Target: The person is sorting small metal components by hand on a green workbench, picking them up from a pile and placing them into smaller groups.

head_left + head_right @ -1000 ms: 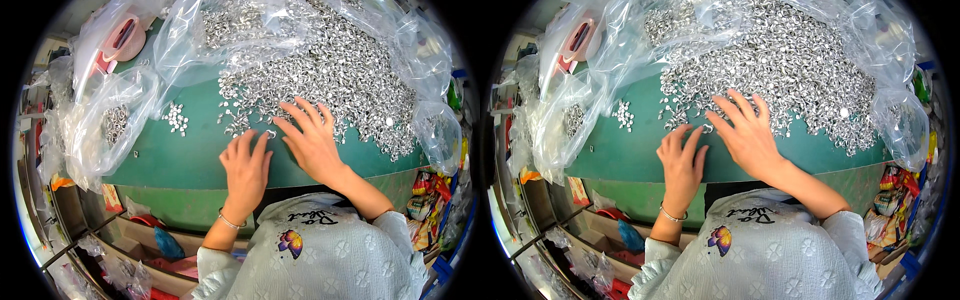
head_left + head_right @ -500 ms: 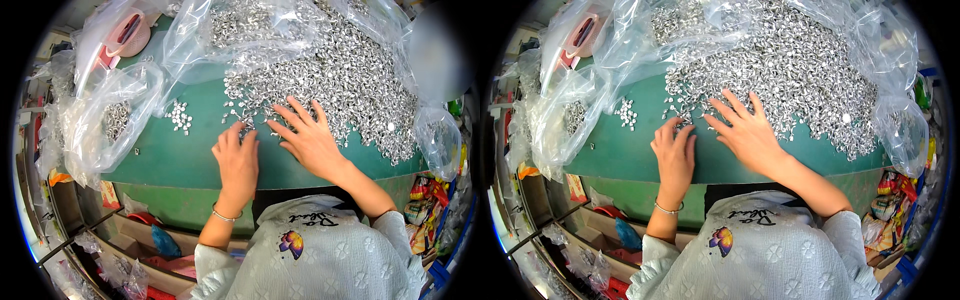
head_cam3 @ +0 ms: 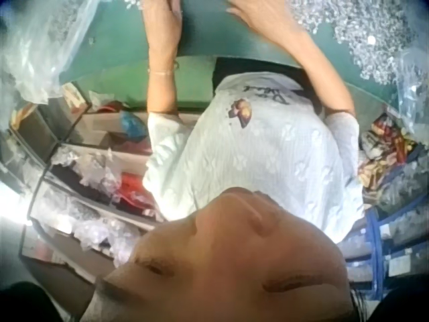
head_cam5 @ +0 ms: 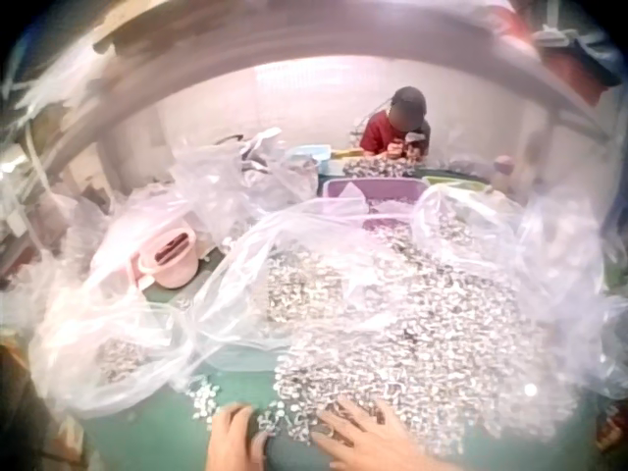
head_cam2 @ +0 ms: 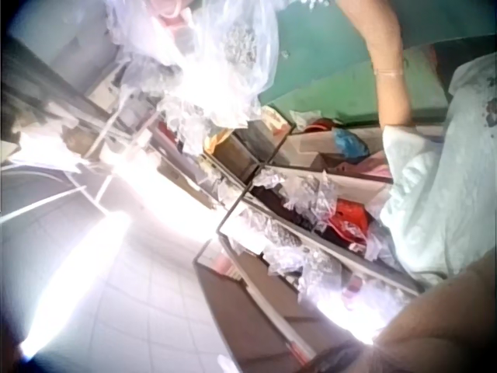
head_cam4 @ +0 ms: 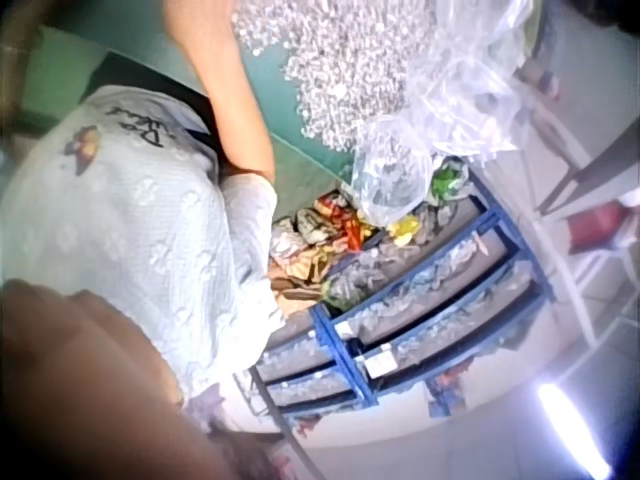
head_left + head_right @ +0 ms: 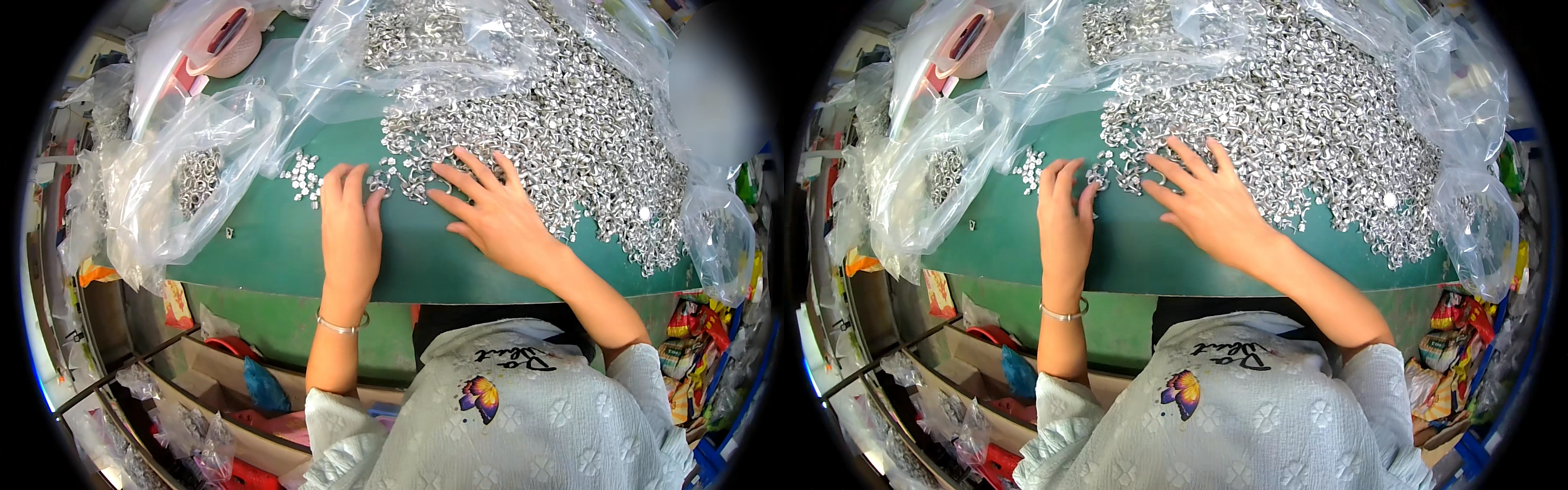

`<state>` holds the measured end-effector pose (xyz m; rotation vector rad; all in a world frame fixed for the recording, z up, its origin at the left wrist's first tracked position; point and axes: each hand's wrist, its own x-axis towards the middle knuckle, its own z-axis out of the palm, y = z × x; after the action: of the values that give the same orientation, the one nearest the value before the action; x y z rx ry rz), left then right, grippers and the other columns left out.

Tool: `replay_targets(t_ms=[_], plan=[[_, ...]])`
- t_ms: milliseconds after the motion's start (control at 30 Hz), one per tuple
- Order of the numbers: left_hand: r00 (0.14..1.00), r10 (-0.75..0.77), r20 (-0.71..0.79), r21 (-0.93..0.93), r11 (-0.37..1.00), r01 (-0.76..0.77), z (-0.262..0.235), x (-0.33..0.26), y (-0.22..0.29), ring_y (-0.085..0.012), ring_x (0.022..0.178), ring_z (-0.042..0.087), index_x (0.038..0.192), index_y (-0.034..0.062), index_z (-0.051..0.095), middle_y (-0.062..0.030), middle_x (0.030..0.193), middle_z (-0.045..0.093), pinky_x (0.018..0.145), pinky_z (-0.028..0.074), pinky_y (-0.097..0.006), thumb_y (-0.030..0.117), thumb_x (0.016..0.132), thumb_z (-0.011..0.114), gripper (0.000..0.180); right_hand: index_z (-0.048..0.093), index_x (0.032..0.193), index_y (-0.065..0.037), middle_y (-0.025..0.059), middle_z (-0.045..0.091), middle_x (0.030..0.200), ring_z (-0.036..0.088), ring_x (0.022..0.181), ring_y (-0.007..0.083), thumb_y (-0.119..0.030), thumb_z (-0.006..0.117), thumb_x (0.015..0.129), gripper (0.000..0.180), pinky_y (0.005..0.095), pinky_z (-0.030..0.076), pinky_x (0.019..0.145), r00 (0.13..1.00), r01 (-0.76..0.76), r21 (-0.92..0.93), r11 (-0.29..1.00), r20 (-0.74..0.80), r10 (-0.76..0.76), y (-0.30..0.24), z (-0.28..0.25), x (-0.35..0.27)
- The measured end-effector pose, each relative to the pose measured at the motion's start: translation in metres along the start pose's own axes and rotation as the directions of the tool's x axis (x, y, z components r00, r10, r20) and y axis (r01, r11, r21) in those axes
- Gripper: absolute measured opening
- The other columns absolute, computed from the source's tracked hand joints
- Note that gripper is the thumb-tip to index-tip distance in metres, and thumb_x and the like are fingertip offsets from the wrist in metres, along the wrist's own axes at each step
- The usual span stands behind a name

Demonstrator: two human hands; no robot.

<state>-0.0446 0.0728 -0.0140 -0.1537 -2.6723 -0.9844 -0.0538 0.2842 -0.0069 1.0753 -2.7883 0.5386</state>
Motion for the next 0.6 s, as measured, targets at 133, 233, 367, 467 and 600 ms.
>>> replay_targets(t_ms=[133,233,367,467,600], plan=[[0.979,-0.097,0.177,0.031,0.995,0.093,-0.026,-0.026,0.010,-0.0373,0.097,0.056,0.115,-0.0029,0.056,-0.0189,0.109,0.053,0.081,0.047,-0.041,0.000,0.083,0.066,0.033,0.066,0.106,-0.009,0.0080,0.052,0.131,0.041,0.132,0.0301,-0.011,0.068,0.082,0.024,0.0588,0.025,0.108,0.993,-0.118,-0.116,0.986,-0.035,0.115,0.018,-0.013,-0.026],[0.982,-0.083,0.170,0.015,0.997,0.082,-0.020,-0.033,-0.001,-0.0356,0.088,0.058,0.109,-0.0012,0.057,-0.0166,0.099,0.054,0.073,0.048,-0.041,0.000,0.084,0.065,0.026,0.066,0.105,-0.009,0.0084,0.052,0.130,0.041,0.131,0.0305,-0.009,0.068,0.082,0.023,0.0580,0.025,0.108,0.989,-0.129,-0.037,0.991,-0.076,0.126,0.018,-0.019,-0.030],[0.995,0.003,0.102,0.047,0.999,-0.008,-0.005,-0.012,-0.009,-0.0348,0.080,0.059,0.105,-0.0001,0.056,-0.0157,0.092,0.055,0.067,0.048,-0.042,-0.001,0.085,0.063,0.021,0.061,0.120,-0.010,0.0091,0.051,0.133,0.039,0.133,0.0316,-0.015,0.069,0.083,0.038,0.0536,0.028,0.108,0.991,-0.009,0.141,0.990,-0.131,0.028,0.000,-0.011,0.007],[0.998,0.062,-0.016,0.020,0.998,-0.062,0.003,0.004,-0.009,-0.0338,0.077,0.059,0.104,0.0004,0.056,-0.0156,0.089,0.055,0.064,0.048,-0.042,0.000,0.087,0.061,0.018,0.057,0.127,-0.011,0.0090,0.048,0.138,0.036,0.136,0.0314,-0.022,0.068,0.085,0.045,0.0517,0.029,0.109,0.997,0.074,0.003,0.997,0.021,-0.074,-0.007,0.009,0.022],[1.000,-0.020,0.007,-0.009,1.000,0.020,-0.008,-0.009,0.005,-0.0335,0.083,0.059,0.105,0.0003,0.056,-0.0156,0.092,0.056,0.070,0.049,-0.041,0.002,0.087,0.063,0.019,0.055,0.131,-0.010,0.0083,0.043,0.146,0.031,0.141,0.0292,-0.027,0.067,0.086,0.049,0.0555,0.025,0.112,0.966,0.123,0.075,0.990,0.218,-0.137,-0.010,-0.003,-0.003]])
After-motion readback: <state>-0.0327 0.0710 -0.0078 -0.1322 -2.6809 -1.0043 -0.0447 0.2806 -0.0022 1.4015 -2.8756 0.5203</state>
